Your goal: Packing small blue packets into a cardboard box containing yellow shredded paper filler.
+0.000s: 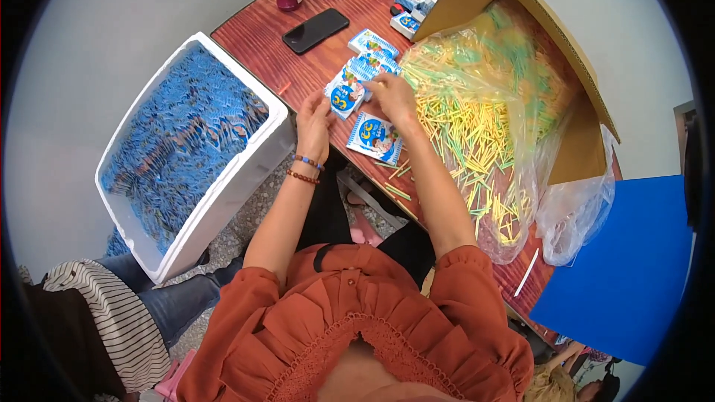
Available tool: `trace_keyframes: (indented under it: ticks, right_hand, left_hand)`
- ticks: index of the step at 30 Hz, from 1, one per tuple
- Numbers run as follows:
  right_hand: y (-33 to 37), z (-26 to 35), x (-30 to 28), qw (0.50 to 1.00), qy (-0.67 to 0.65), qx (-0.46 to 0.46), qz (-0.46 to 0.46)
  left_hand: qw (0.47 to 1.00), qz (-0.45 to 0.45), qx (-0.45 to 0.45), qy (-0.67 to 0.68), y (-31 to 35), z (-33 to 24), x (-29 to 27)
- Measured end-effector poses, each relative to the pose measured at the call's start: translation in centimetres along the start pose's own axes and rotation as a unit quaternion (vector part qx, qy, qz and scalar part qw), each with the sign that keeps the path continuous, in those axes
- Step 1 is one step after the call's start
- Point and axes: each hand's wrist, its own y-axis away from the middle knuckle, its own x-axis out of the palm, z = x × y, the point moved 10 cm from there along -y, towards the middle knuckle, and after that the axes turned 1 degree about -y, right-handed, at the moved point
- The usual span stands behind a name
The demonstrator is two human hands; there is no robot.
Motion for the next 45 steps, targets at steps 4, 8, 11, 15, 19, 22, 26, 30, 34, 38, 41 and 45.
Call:
trace_keyframes:
  ticks: [4,8,11,15,19,22,26,30,34,38,41,45]
  right_hand:
    - [3.9,-1.3,-1.5,0.993,0.024,0.003,0.112]
    - [6.7,-1.4,-1.7,0.982,0.134,-0.117,0.069]
    - [6.1,-2.7,-1.8,0.991,0.064,-0.046,0.111]
    - [5.5,-2.4,-2.9,0.993,0.008,-0.103,0.063]
    - [5.2,-2.6,-4.1,0.989,-0.077,-0.074,0.106]
    - [6.4,-1.3,-3.0,0.965,-0.164,-0.03,0.201]
    - [7.6,-1.8,-3.5,0.931,-0.297,-0.002,0.214]
    - [9.5,-1.6,-3.6,0.889,-0.415,0.076,0.178]
    - [10.1,-2.0,-4.1,0.912,-0.372,0.087,0.15]
    - [10.3,-2.5,-3.5,0.911,-0.385,0.085,0.121]
    - [10.0,-3.0,-3.9,0.909,-0.401,0.059,0.095]
    - [10.1,-3.3,-6.3,0.903,-0.427,0.018,0.053]
  left_hand:
    - [0.998,0.005,-0.057,0.003,-0.4,1.4,-0.4]
    - [0.999,0.008,-0.05,-0.011,-0.2,1.1,0.0]
    - [0.998,0.025,-0.05,-0.006,0.4,0.8,0.0]
    - [0.996,0.064,-0.058,0.015,1.2,-0.3,0.8]
    - [0.982,0.097,-0.002,-0.159,2.9,-2.3,4.6]
    - [0.935,0.255,0.107,-0.223,4.5,-2.9,9.8]
    - [0.974,0.195,-0.106,-0.051,5.2,0.6,9.4]
    - [0.976,0.17,-0.135,0.006,6.2,1.6,8.6]
    - [0.971,0.156,-0.171,0.057,6.9,1.8,8.3]
    - [0.975,0.141,-0.16,0.064,6.9,2.2,7.8]
    - [0.973,0.146,-0.173,0.045,7.1,2.6,7.5]
    - [0.973,0.141,-0.183,0.031,7.0,3.1,6.9]
